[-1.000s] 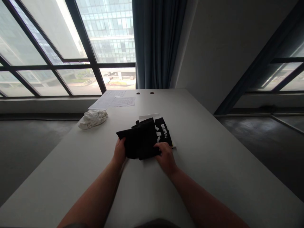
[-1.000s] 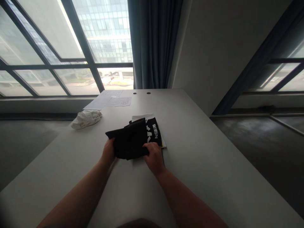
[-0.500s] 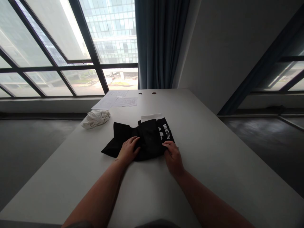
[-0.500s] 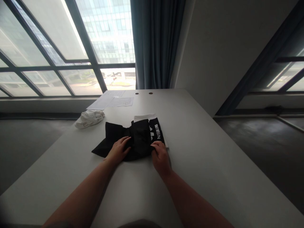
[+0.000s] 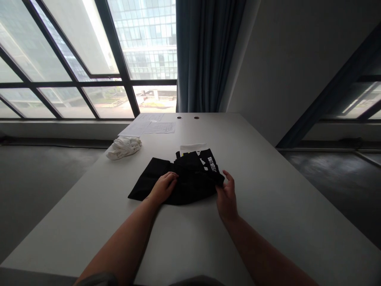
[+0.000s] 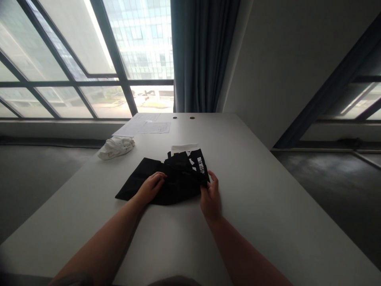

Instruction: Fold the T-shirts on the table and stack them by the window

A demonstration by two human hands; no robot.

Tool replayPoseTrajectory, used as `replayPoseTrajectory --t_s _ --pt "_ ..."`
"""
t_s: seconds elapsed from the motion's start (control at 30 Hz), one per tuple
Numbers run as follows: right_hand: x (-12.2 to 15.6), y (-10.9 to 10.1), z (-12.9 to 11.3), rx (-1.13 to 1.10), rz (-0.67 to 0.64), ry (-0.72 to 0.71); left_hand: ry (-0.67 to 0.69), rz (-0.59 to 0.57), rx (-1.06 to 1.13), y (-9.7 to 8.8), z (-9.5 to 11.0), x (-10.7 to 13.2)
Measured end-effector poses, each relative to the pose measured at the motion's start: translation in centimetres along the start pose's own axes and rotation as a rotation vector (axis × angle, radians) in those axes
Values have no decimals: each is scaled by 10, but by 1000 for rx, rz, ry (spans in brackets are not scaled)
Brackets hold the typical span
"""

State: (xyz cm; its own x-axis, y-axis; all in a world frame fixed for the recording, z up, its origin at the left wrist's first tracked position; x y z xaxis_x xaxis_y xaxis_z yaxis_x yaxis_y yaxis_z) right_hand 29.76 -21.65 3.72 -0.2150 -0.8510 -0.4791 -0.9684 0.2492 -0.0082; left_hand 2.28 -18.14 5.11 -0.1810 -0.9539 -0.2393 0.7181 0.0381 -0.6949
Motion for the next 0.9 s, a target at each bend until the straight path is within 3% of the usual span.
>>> replayPoseTrajectory --t_s 0.13,0.27,0.4,0.5,0.6,0.7,0.8,0.9 --pt "0 3 0 58 -67 -48 39 -36 68 7 10 4" --pt "1 7 1 106 -143 -119 25 -170 -63 22 13 7" --pt "0 7 0 124 -138 -143 39 -281 -157 30 12 8" --pt "-2 6 -5 180 -130 -209 81 -287 -168 30 15 9" --pt "-3 5 -9 210 -129 -254 95 -234 -40 26 17 10" --pt "-2 6 -9 246 -147 -253 -35 -120 169 19 6 7" --pt "-2 13 -11 267 -235 -259 -281 121 320 8 -19 4" --pt "1 26 -20 278 -405 -350 -414 340 476 -5 -38 5"
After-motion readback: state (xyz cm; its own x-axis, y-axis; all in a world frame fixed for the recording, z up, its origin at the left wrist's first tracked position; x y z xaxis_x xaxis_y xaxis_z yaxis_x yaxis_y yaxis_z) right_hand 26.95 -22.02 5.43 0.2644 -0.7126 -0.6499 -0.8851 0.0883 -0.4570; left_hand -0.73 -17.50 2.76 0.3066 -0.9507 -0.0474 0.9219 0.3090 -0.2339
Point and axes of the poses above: each hand's wrist, its own x-axis away from the middle knuckle, its own y-axis out of the palm, z = x × y, the point moved 6 cm from there along -x, towards the middle knuckle, and after that the axes turned 13 degrees about -y, right-handed, at the moved point
